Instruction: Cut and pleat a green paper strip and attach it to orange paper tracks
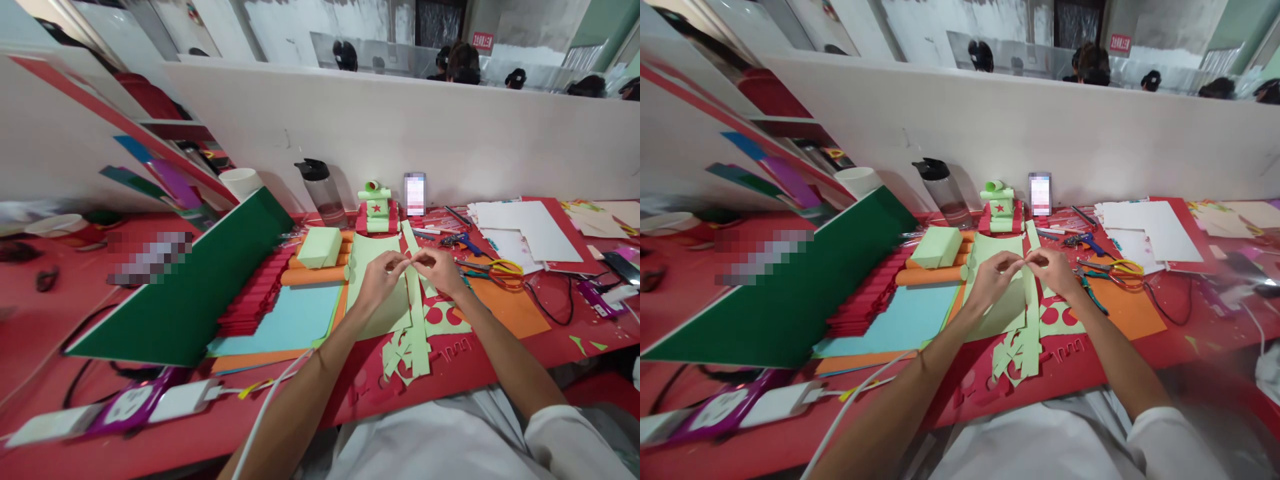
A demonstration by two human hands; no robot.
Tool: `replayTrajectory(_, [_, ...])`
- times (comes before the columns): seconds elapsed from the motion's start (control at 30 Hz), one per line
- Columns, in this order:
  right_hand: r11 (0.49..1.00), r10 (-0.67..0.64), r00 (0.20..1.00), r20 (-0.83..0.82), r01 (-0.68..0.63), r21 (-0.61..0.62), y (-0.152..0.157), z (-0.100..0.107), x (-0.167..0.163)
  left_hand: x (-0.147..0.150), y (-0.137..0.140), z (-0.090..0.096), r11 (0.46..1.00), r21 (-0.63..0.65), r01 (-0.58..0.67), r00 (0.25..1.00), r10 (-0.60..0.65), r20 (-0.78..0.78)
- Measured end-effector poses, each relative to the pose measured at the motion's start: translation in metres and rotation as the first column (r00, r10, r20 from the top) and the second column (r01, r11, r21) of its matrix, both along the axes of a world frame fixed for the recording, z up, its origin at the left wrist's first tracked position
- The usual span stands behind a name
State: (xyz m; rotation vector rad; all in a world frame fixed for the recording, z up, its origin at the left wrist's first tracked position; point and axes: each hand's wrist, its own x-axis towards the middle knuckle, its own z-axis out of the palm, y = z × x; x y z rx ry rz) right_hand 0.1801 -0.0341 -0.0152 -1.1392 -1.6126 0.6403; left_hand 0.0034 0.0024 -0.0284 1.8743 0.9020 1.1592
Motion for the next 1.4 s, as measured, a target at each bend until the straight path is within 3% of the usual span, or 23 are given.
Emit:
replayTrajectory(0.2, [0.992,-0.020,0.997,0.079,0.010,0.122,0.0001,-0.0002,0.0005,-0.0005,0.0028,0.0041,0.959,-0.248,0.137,0.985,-0.106,0.134])
replayTrajectory(0.3, [0.996,-0.006,0.999,0.044,0.002,0.086,0.0003,-0.0004,0.0016,-0.0010,0.0036,0.0050,0.946,-0.289,0.150,0.978,-0.100,0.182])
replayTrajectory(0.47, [0.994,0.071,0.992,-0.107,-0.079,-0.077,0.0006,0.0000,0.0033,-0.0014,0.0046,0.0048,0.967,-0.238,0.093,0.979,-0.045,0.199])
replayTrajectory(1.1, [0.994,-0.014,0.998,-0.064,0.007,-0.106,0.0011,0.0017,0.0030,-0.0010,0.0028,0.0044,0.986,-0.163,0.035,0.998,-0.026,0.062])
replayTrajectory(1.27, [0.993,-0.015,1.000,0.005,0.016,-0.118,0.0008,-0.0001,0.0013,-0.0012,0.0022,-0.0002,0.998,-0.059,0.005,0.997,-0.009,-0.073])
replayTrajectory(1.4, [0.996,-0.027,0.987,0.157,0.041,-0.084,0.0003,-0.0029,-0.0029,-0.0002,-0.0035,0.0015,0.995,0.091,-0.035,0.966,0.057,-0.250])
